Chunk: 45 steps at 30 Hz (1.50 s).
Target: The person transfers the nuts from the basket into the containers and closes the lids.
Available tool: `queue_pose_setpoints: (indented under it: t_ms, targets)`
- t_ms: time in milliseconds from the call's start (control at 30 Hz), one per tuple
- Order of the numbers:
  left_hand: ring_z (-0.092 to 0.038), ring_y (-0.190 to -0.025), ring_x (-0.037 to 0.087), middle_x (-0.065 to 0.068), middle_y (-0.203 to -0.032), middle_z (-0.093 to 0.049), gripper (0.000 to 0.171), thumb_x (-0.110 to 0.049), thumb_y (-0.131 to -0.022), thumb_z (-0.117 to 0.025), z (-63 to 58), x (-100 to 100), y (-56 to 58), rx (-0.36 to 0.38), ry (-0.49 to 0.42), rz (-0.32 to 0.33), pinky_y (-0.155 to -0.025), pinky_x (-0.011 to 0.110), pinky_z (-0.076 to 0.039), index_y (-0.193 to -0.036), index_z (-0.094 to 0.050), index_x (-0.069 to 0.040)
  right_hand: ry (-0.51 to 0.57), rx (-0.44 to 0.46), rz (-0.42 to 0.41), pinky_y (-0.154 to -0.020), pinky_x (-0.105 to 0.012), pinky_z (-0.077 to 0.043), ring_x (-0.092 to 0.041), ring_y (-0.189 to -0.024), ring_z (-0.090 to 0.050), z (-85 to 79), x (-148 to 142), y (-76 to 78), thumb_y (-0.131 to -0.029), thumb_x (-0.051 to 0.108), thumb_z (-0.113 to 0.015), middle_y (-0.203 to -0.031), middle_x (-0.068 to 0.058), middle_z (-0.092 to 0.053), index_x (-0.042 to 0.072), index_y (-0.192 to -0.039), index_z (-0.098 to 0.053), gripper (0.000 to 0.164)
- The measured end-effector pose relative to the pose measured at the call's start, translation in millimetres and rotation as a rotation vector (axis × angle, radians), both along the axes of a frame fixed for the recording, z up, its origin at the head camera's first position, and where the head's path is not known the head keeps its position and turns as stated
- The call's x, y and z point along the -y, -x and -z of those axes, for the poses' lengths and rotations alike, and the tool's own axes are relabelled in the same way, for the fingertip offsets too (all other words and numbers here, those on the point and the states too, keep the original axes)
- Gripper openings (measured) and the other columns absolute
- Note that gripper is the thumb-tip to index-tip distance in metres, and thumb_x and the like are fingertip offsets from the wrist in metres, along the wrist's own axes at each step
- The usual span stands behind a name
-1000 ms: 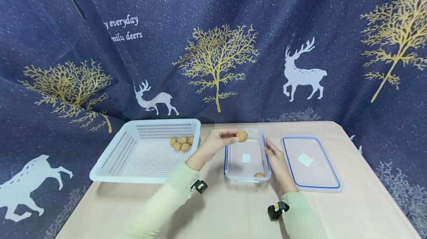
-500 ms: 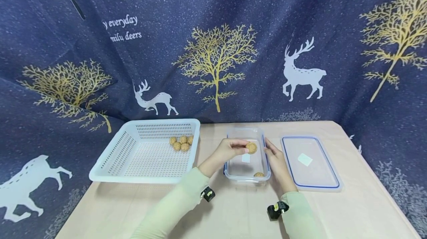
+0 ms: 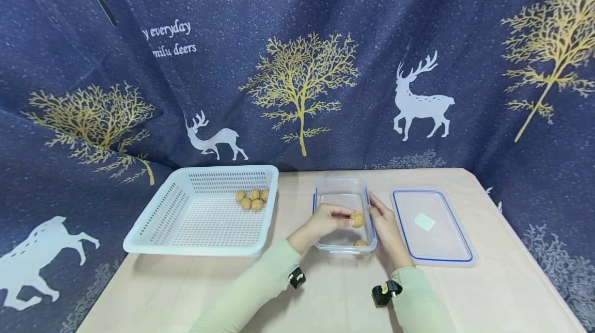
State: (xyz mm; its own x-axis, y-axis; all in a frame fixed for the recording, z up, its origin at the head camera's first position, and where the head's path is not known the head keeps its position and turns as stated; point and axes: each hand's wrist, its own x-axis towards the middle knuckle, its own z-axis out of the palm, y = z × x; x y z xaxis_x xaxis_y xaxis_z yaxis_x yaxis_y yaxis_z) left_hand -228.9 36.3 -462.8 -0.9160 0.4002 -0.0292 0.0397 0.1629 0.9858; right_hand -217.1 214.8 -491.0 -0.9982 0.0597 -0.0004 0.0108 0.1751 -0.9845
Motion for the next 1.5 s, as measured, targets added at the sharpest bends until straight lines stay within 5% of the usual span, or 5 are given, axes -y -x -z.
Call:
queue_pose_setpoints:
  t_ms: [500, 1000, 1500]
  targets:
    - [-0.068, -0.081, 0.007, 0.006, -0.092, -0.074, 0.021, -0.003, -0.078, -0.077, 11.4, -10.2, -0.6, -0.024, 0.134, -0.011, -0.075, 0.016, -0.053, -0.099, -0.075, -0.003, -0.041, -0.009, -0.015, -0.117, -0.049, -0.013, -0.036, -0.144, -0.015, -0.1, -1.3, 0.9, -0.103, 0.021, -0.041, -0.156, -0.017, -0.021, 0.004, -0.15, -0.025, 0.053]
    - [-0.066, -0.073, 0.008, 0.008, -0.086, -0.074, 0.019, 0.004, -0.075, -0.077, 15.3, -18.0, -2.4, 0.043, 0.217, -0.041, -0.067, 0.018, -0.054, -0.093, -0.075, 0.001, -0.047, -0.01, -0.027, -0.117, -0.05, -0.012, -0.036, -0.145, -0.013, 0.5, -2.1, -0.4, -0.104, 0.02, -0.039, -0.157, -0.016, -0.019, 0.006, -0.151, -0.023, 0.052]
    - [-0.067, -0.082, 0.009, 0.005, -0.088, -0.074, 0.019, -0.002, -0.076, -0.079, 13.5, -16.4, -4.3, 0.01, 0.288, 0.006, -0.081, 0.018, -0.051, -0.095, -0.076, -0.003, -0.046, -0.001, -0.031, -0.118, -0.049, -0.011, -0.035, -0.145, -0.011, 3.2, -3.8, 1.1, -0.104, 0.019, -0.039, -0.157, -0.015, -0.018, 0.007, -0.152, -0.023, 0.052]
